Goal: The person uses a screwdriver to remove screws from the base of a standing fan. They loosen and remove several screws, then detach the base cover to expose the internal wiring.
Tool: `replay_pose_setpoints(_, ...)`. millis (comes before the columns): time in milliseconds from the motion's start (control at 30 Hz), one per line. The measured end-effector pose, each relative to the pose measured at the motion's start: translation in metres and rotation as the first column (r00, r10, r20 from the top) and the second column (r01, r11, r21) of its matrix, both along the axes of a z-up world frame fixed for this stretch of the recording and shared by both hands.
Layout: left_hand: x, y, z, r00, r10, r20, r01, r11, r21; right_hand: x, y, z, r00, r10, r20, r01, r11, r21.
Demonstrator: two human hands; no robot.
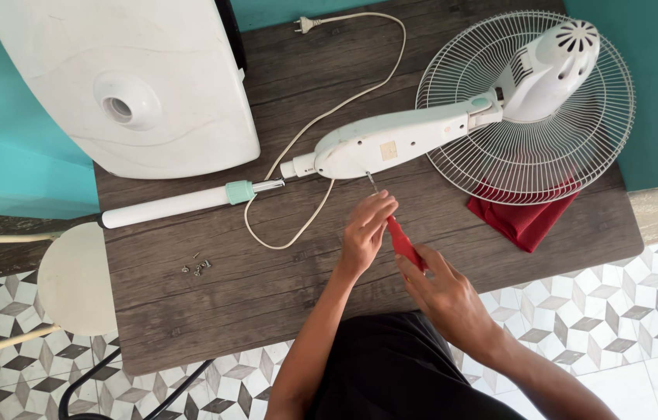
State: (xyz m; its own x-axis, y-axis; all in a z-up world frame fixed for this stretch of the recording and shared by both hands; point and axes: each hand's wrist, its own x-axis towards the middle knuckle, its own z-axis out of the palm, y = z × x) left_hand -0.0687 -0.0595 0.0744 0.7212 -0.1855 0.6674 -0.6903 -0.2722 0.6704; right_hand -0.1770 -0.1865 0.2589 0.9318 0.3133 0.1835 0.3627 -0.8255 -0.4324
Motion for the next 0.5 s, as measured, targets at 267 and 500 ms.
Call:
replay_pose_setpoints(267, 0.001, -0.005, 0.009, 0.998, -0.031, -0.051, 0.023, 0.989, -0.148, 0.015, 0.003, -0.008, 0.975, 0.044, 0.218, -0.027, 0.996, -0.080)
replay_pose_setpoints(500, 0.006, -0.008, 0.008, 0.995, 0.009, -0.097, -0.031, 0.974, -0.225, 0.026, 0.003, -0.004, 0.995, -0.046, 0.083, 0.041, 0.997, 0.059)
